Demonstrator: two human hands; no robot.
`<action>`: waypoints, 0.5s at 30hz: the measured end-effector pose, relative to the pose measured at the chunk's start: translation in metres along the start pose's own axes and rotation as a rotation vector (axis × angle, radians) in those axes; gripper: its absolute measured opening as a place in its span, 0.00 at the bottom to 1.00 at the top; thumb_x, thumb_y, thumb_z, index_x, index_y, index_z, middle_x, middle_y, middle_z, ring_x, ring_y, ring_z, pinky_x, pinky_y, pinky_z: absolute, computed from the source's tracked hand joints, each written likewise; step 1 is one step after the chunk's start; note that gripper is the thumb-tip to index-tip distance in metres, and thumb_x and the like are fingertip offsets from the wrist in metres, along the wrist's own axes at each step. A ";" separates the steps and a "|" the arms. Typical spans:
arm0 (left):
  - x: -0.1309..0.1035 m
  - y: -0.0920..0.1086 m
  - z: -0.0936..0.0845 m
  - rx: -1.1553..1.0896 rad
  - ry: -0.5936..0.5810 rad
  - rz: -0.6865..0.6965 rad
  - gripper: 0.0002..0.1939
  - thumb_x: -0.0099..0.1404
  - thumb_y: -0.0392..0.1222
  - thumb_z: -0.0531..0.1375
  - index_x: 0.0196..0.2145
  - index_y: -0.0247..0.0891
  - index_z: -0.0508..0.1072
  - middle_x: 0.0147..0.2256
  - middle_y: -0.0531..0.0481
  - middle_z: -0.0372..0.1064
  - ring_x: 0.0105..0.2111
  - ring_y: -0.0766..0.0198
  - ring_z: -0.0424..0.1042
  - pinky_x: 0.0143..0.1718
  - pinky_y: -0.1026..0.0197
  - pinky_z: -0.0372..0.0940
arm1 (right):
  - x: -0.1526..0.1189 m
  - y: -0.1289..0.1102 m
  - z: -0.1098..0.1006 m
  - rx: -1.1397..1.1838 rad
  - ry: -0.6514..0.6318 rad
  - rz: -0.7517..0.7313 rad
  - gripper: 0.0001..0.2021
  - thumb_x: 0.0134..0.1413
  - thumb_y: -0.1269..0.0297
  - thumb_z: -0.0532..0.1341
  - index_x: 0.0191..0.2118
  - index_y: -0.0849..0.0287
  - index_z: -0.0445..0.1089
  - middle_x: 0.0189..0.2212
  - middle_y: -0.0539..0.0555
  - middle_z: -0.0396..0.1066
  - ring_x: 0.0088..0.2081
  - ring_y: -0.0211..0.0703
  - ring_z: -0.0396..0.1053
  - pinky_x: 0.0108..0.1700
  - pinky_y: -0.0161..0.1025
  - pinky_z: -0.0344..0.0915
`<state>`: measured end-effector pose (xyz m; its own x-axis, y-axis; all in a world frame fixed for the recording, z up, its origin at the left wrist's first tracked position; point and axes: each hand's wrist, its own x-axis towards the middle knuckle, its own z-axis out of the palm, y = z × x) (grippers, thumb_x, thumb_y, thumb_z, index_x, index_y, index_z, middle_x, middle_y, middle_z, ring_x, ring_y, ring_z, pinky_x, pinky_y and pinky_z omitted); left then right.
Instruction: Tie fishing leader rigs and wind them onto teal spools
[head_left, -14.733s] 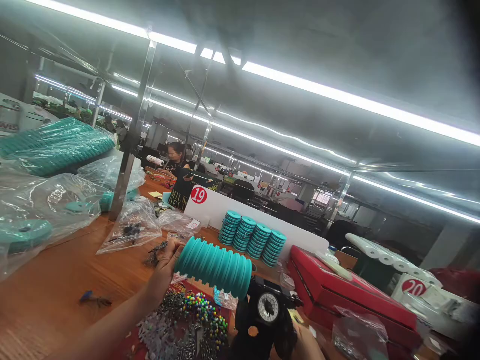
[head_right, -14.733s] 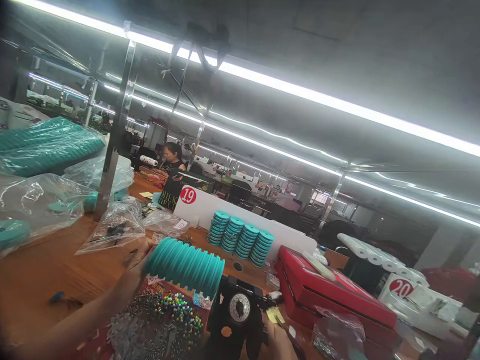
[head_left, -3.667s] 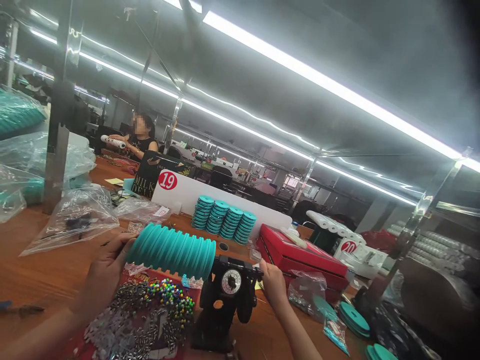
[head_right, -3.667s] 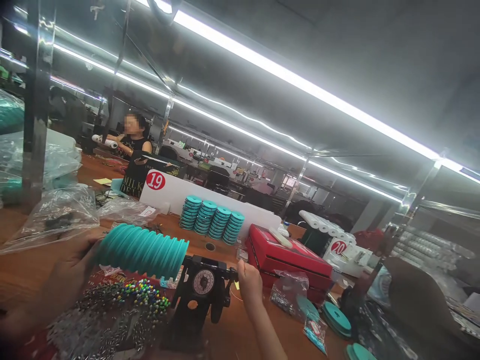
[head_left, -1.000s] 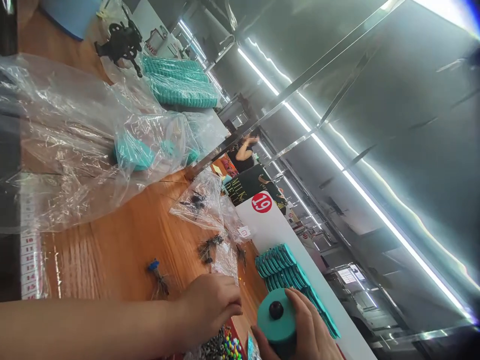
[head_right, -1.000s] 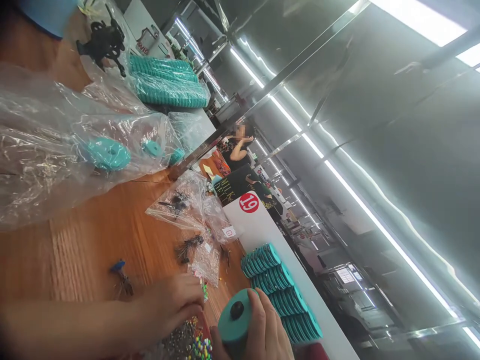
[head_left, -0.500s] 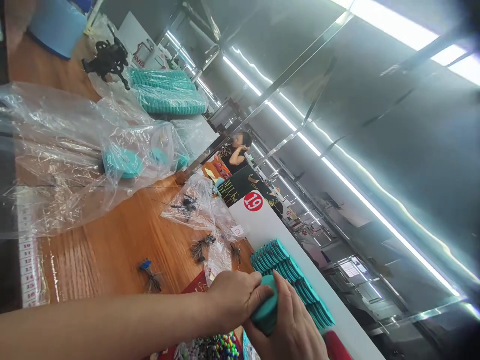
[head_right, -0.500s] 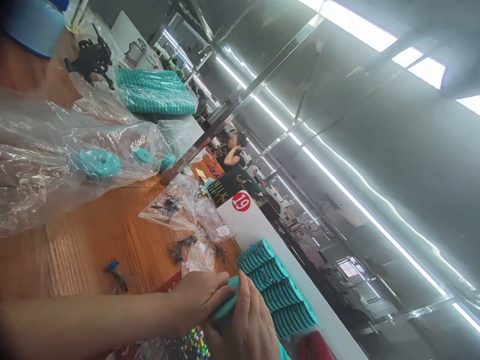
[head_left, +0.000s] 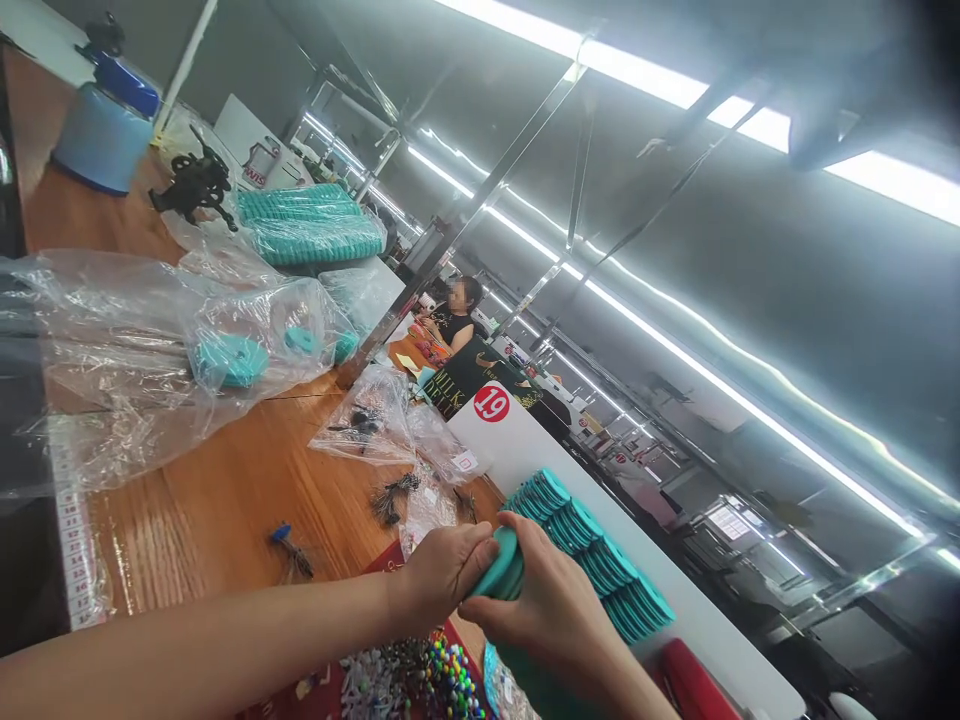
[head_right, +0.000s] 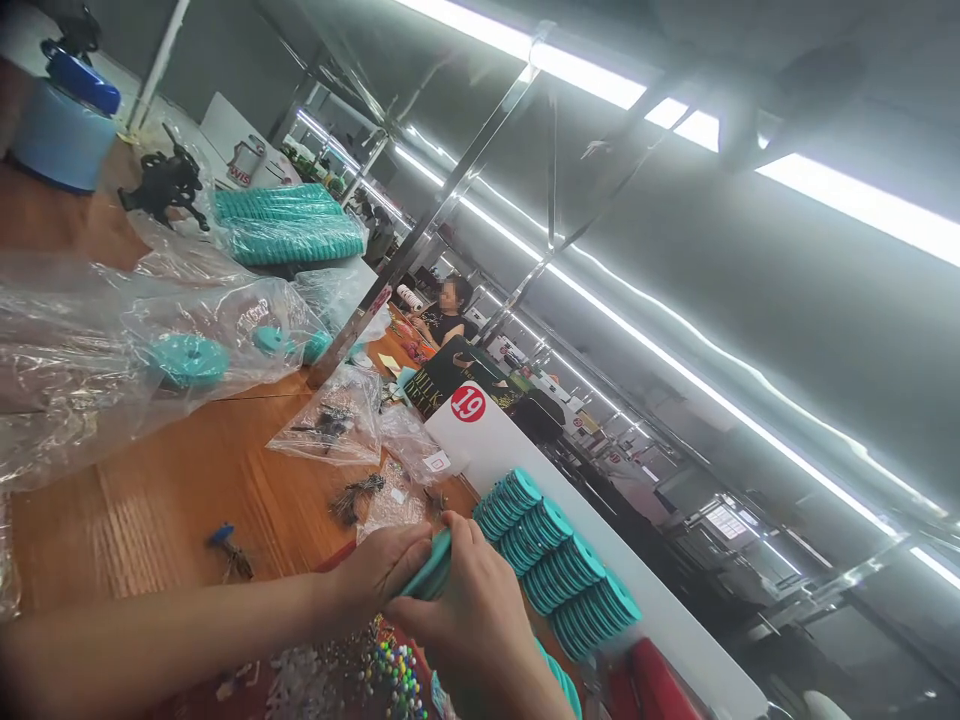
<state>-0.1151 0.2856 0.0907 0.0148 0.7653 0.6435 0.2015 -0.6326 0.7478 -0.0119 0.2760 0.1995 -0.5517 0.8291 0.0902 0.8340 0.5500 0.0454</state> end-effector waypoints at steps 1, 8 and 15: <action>0.000 -0.001 0.000 0.000 0.003 0.007 0.21 0.65 0.50 0.37 0.31 0.38 0.64 0.29 0.51 0.66 0.29 0.65 0.65 0.31 0.65 0.59 | 0.004 0.003 -0.005 0.086 -0.078 0.006 0.35 0.30 0.57 0.66 0.49 0.64 0.60 0.43 0.58 0.66 0.43 0.51 0.64 0.45 0.43 0.61; 0.002 -0.001 -0.003 0.024 -0.017 0.081 0.22 0.65 0.49 0.36 0.31 0.37 0.65 0.30 0.48 0.67 0.30 0.64 0.66 0.33 0.64 0.60 | 0.041 0.033 -0.015 0.700 -0.653 -0.090 0.22 0.40 0.51 0.61 0.39 0.64 0.68 0.36 0.54 0.71 0.40 0.48 0.66 0.43 0.39 0.62; 0.000 0.005 -0.009 0.112 -0.050 0.026 0.21 0.64 0.49 0.39 0.25 0.37 0.64 0.23 0.52 0.64 0.25 0.65 0.64 0.29 0.64 0.60 | -0.041 0.060 -0.031 0.690 0.252 0.004 0.24 0.49 0.51 0.54 0.49 0.61 0.62 0.45 0.57 0.67 0.47 0.44 0.63 0.46 0.39 0.60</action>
<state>-0.1231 0.2815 0.0965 0.0696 0.7554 0.6516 0.3080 -0.6375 0.7062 0.0613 0.2718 0.2295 -0.4597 0.8289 0.3186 0.5930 0.5536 -0.5846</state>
